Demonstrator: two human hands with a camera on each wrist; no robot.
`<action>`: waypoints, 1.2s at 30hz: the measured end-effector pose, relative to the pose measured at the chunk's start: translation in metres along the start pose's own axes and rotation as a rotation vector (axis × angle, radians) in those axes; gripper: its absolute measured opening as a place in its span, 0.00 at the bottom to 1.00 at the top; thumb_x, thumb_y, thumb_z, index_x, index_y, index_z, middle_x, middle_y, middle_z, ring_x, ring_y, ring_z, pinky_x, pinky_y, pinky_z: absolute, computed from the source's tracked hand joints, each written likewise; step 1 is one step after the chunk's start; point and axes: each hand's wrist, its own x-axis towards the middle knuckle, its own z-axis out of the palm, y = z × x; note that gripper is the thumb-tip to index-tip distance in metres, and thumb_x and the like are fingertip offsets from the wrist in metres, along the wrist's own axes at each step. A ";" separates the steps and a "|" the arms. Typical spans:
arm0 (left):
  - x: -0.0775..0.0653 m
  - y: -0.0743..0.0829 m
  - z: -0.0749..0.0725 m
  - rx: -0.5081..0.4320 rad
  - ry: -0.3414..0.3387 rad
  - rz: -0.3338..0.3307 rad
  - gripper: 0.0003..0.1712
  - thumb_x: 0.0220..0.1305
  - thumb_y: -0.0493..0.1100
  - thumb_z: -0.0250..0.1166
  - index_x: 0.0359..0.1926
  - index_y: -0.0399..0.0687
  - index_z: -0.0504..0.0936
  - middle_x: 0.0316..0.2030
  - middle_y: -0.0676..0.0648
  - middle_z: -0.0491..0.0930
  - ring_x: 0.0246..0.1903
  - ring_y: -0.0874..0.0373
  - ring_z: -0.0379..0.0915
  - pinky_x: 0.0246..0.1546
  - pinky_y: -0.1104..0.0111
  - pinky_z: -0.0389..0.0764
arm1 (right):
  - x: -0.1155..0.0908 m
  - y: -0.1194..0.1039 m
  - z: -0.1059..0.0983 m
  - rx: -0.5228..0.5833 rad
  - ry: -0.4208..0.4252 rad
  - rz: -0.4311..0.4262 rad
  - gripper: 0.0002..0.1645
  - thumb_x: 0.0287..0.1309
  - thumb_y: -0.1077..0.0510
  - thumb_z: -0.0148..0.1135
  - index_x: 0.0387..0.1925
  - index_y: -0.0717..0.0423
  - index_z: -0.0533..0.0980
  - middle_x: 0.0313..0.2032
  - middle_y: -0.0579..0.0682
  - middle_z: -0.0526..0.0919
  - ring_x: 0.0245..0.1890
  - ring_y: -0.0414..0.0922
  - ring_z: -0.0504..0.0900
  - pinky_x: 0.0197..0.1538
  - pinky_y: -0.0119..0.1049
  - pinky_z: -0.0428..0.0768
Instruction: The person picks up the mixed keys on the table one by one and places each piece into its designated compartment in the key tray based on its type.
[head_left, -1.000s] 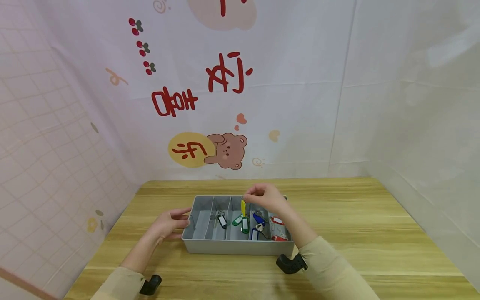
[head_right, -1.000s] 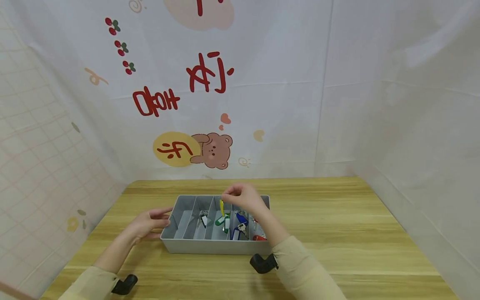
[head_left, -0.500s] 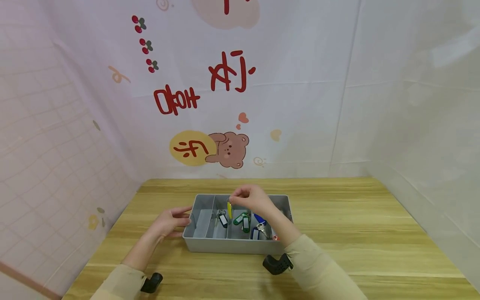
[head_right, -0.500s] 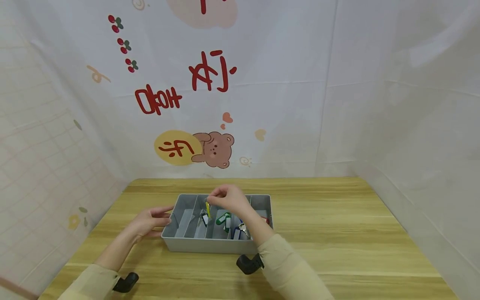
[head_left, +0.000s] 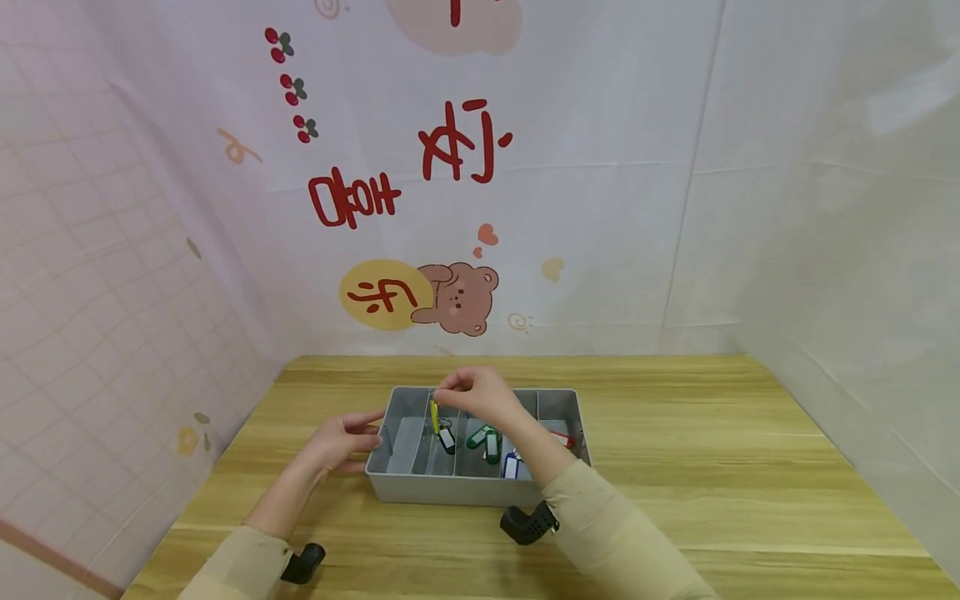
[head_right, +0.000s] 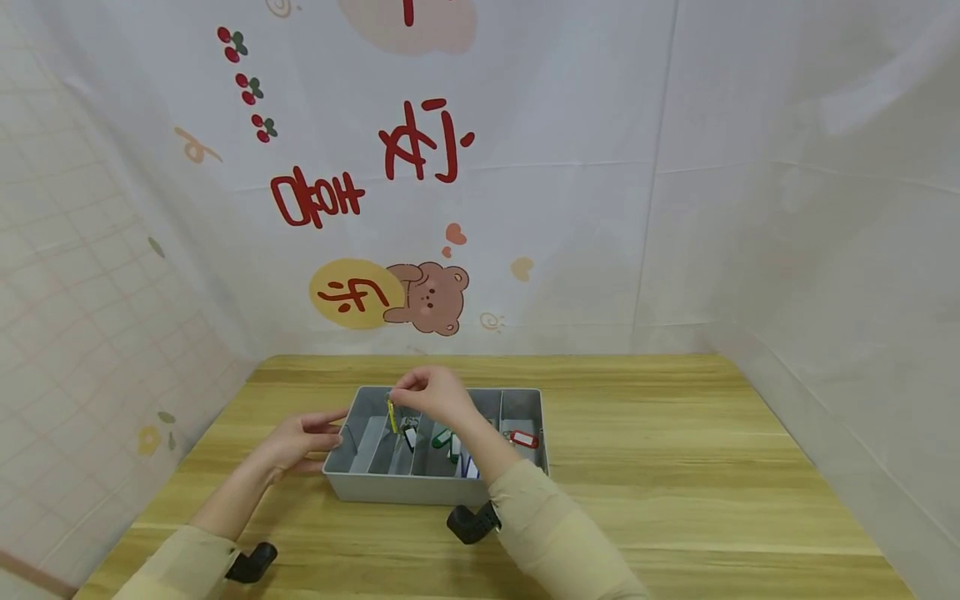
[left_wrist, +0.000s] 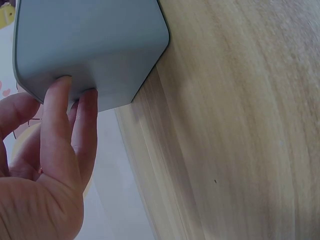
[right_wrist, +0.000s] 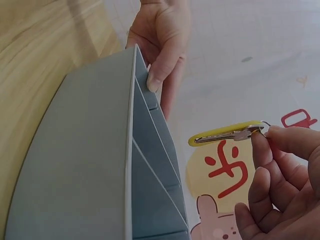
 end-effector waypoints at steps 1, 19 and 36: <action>0.000 0.000 0.000 0.002 -0.002 0.001 0.33 0.64 0.29 0.64 0.70 0.35 0.67 0.57 0.29 0.75 0.44 0.44 0.81 0.37 0.55 0.85 | 0.001 -0.001 0.001 -0.001 0.002 0.002 0.09 0.61 0.52 0.68 0.34 0.53 0.84 0.32 0.43 0.84 0.34 0.42 0.81 0.39 0.36 0.79; -0.002 0.003 0.000 0.036 -0.014 0.000 0.33 0.66 0.31 0.63 0.71 0.37 0.66 0.57 0.29 0.74 0.45 0.45 0.81 0.37 0.54 0.85 | 0.020 -0.007 0.026 -0.002 0.029 0.067 0.08 0.60 0.53 0.69 0.33 0.53 0.86 0.31 0.42 0.85 0.35 0.40 0.80 0.43 0.39 0.79; -0.002 0.003 0.002 0.019 -0.007 0.000 0.33 0.64 0.30 0.64 0.70 0.35 0.67 0.57 0.28 0.74 0.44 0.45 0.81 0.36 0.54 0.85 | 0.030 -0.001 0.040 -0.066 0.054 0.148 0.07 0.59 0.53 0.70 0.30 0.53 0.87 0.30 0.42 0.84 0.34 0.41 0.80 0.43 0.41 0.80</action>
